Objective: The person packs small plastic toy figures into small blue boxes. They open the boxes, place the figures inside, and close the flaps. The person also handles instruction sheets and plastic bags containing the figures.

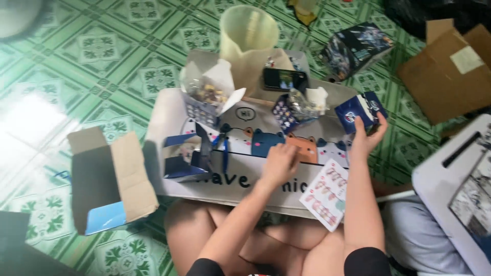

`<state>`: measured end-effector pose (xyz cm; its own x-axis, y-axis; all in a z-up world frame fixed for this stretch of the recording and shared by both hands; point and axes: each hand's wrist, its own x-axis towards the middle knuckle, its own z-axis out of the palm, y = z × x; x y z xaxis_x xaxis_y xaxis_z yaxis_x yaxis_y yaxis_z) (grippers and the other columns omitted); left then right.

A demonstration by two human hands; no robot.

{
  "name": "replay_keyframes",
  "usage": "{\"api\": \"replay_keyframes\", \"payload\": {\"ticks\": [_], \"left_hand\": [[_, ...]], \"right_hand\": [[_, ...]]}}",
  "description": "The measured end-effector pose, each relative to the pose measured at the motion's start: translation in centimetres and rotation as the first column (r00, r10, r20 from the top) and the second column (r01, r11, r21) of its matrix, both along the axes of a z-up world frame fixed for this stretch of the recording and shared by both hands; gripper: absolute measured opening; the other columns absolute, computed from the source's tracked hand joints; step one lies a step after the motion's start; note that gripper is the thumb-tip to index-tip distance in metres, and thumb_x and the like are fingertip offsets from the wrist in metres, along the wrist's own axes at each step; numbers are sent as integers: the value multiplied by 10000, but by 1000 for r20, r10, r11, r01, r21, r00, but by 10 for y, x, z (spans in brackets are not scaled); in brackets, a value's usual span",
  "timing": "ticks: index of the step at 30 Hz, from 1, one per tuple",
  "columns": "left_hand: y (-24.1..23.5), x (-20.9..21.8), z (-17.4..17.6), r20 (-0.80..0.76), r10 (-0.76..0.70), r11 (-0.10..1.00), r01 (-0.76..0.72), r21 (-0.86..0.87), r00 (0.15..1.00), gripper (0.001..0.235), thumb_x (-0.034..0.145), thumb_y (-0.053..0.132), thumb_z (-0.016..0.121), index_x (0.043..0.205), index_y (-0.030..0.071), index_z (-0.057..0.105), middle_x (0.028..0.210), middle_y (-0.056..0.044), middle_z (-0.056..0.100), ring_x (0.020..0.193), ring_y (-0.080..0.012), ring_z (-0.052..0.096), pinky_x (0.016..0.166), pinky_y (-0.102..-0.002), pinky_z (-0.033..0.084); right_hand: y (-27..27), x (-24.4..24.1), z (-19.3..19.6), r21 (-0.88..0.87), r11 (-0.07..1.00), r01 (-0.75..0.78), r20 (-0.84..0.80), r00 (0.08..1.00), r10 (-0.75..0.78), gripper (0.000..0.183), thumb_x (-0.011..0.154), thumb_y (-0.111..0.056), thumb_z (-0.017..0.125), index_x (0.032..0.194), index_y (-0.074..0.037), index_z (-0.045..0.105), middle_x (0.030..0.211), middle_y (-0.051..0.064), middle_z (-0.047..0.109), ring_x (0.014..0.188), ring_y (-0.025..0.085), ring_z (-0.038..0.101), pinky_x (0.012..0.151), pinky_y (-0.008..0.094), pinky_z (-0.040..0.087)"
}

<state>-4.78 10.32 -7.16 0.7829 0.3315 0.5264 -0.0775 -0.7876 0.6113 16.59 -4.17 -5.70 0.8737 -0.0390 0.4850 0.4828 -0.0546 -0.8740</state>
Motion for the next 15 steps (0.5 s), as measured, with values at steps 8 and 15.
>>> {"api": "replay_keyframes", "payload": {"ticks": [8, 15], "left_hand": [[2, -15, 22, -51, -68, 997, 66, -47, 996, 61, 872, 131, 536, 860, 142, 595, 746, -2, 568, 869, -188, 572, 738, -299, 432], [-5, -2, 16, 6, -5, 974, 7, -226, 1000, 32, 804, 102, 579, 814, 129, 565, 732, -30, 574, 782, -230, 572, 695, -332, 450]], "right_hand": [[9, 12, -9, -404, 914, -40, -77, 997, 9, 569, 1011, -137, 651, 1455, -200, 301, 1412, 172, 187, 1329, 363, 266, 1069, 496, 326], [15, 11, -15, -345, 937, -48, 58, 996, 72, 692, 970, 90, 584, 1490, -157, 200, 1342, 237, 347, 1194, 398, 471, 940, 458, 468]]}}
